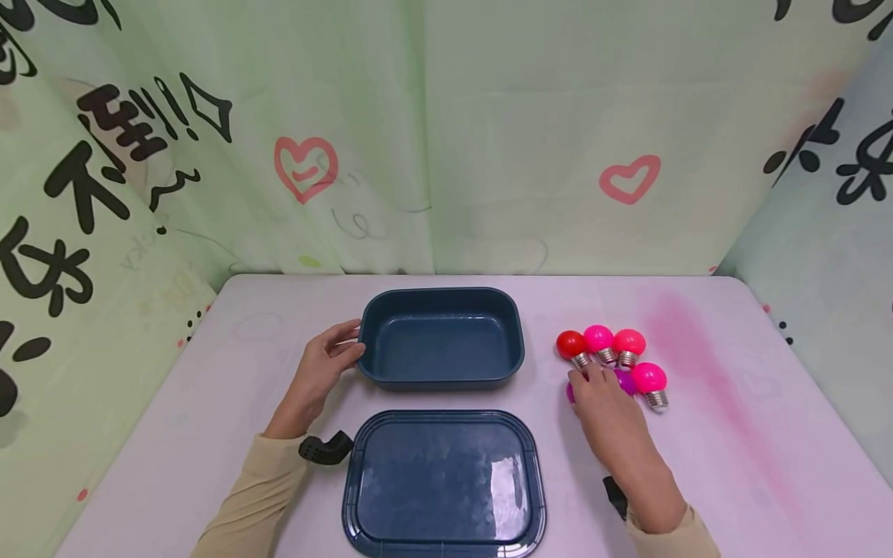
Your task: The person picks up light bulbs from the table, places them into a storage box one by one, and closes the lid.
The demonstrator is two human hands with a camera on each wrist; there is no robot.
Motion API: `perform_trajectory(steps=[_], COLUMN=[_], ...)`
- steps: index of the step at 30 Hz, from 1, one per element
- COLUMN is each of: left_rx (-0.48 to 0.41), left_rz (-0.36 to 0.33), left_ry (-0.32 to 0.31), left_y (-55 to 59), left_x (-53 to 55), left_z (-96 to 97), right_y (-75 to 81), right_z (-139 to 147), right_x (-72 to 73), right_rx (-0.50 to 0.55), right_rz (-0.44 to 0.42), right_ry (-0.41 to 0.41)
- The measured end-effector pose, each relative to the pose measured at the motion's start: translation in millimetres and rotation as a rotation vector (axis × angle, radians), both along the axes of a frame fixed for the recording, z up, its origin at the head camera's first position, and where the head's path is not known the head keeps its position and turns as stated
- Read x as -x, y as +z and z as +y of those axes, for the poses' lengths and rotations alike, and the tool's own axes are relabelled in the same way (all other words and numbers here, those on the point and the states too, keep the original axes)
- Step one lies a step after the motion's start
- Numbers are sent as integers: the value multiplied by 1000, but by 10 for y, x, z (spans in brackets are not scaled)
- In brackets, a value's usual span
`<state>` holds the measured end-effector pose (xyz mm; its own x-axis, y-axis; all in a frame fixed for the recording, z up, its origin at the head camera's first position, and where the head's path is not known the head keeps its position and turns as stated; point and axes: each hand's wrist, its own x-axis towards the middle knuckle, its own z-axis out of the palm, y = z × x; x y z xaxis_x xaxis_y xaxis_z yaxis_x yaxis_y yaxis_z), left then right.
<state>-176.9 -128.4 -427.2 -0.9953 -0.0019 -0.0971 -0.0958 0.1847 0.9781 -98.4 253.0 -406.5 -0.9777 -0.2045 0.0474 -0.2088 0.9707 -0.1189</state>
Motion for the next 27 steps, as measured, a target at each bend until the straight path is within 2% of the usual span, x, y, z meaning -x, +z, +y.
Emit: perform_trajectory(steps=[6,15,27], left_rx=[-17,-35,-47], left_rz=[-4,0,12], left_ry=[-1,6,2], left_y=[-18,-22,-41], left_x=[18,24,25], left_z=[6,16,12], right_y=[26,110,239], right_z=[-13,-53,-154], right_x=[44,97,134], right_rx=[17,45,81], right_rz=[7,67,60], right_ry=[9,31,18])
